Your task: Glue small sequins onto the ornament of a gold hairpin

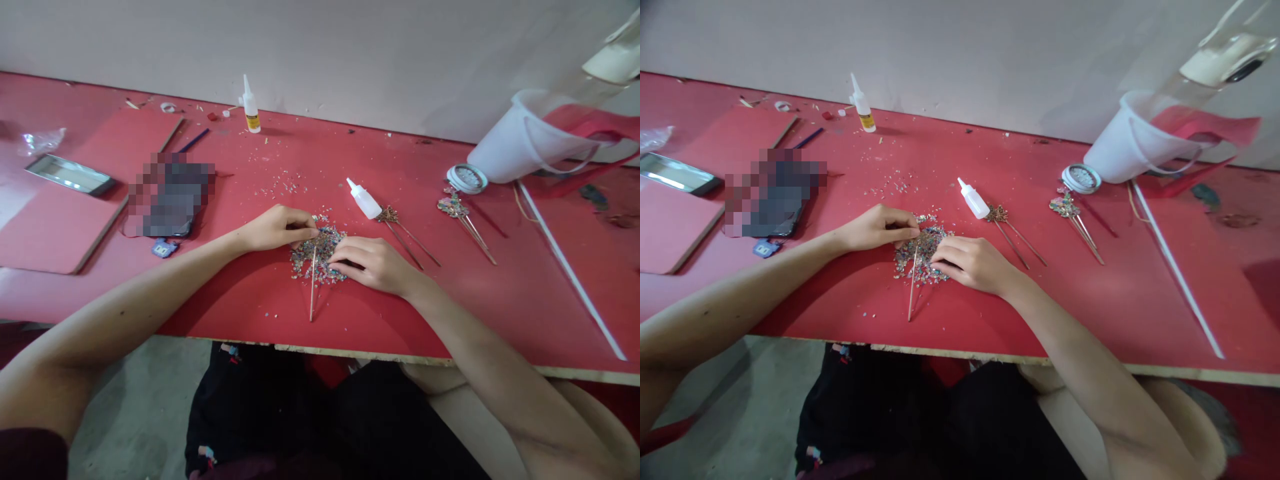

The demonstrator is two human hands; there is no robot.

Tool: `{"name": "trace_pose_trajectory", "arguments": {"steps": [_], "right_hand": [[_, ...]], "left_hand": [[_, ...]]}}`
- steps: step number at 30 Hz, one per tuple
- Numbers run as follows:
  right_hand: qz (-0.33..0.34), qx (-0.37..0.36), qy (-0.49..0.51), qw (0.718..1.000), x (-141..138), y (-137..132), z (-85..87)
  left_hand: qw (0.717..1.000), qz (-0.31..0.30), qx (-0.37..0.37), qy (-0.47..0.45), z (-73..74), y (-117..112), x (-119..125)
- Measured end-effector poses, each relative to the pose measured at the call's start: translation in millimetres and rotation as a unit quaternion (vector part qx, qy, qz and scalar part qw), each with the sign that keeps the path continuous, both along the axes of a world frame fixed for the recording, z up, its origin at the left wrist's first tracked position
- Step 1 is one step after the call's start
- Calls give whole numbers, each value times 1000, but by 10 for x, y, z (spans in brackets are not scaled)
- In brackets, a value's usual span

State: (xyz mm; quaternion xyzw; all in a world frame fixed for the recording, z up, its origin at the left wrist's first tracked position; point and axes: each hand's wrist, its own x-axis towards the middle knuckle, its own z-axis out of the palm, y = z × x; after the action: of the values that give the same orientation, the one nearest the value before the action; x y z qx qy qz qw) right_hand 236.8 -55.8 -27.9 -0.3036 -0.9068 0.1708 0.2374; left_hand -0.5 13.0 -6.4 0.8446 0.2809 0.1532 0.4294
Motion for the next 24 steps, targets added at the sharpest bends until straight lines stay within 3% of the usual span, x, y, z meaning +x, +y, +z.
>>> {"name": "trace_pose_trajectory", "arguments": {"steps": [24], "right_hand": [[20, -10, 1, 1000, -17, -8, 2]], "left_hand": [[1000, 3, 7, -1, -43, 15, -4]]}}
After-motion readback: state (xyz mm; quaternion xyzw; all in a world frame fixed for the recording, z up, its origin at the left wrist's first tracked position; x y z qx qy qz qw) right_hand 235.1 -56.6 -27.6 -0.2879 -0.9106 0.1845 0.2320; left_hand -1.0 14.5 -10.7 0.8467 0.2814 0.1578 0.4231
